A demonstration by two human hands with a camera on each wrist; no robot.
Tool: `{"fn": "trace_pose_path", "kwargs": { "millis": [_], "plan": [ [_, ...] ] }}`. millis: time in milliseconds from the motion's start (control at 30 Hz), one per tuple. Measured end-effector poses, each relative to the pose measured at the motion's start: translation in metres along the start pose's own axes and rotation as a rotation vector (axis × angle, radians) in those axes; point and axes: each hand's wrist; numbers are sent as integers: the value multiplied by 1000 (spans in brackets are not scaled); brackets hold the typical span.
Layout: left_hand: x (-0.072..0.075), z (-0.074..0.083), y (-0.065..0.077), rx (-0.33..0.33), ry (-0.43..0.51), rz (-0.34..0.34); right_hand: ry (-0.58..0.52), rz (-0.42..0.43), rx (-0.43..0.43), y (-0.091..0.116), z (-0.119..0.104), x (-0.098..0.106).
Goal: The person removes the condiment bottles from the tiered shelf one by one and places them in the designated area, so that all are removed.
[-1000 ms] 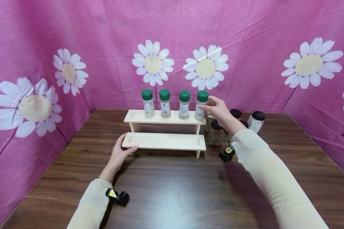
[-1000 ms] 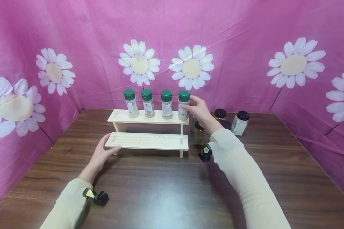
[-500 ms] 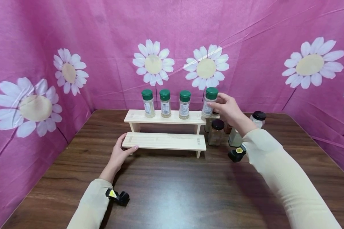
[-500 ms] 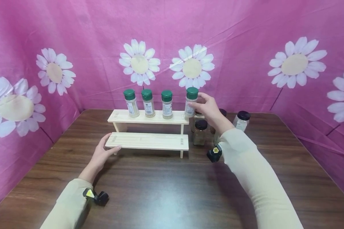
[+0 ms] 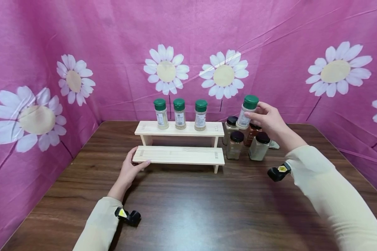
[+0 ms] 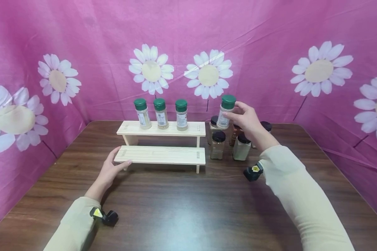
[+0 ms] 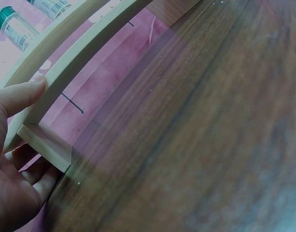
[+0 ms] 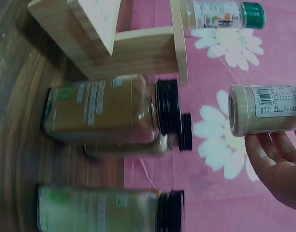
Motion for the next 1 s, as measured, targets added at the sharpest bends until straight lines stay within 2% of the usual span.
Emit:
{"fn": "trace_pose_path", "kwargs": {
  "millis": [100, 233, 600, 833, 1000],
  "plan": [
    [0, 0, 0, 1, -5, 1, -8, 22, -13, 7, -5, 5],
    [0, 0, 0, 2, -6, -1, -37, 43, 20, 11, -7, 16],
    [0, 0, 0, 4, -8, 2, -175, 59, 46, 21, -5, 52],
    [0, 0, -1, 2, -5, -2, -165, 77, 53, 31, -2, 76],
    [0, 0, 0, 2, 3, -1, -207, 67, 40, 37, 3, 87]
  ]
}}
Point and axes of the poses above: each hand's wrist, its own y-axis away from the middle knuckle, its own x-axis out of the back of the hand, z = x × y, and after that the axes turned 8 degrees about z, right-handed
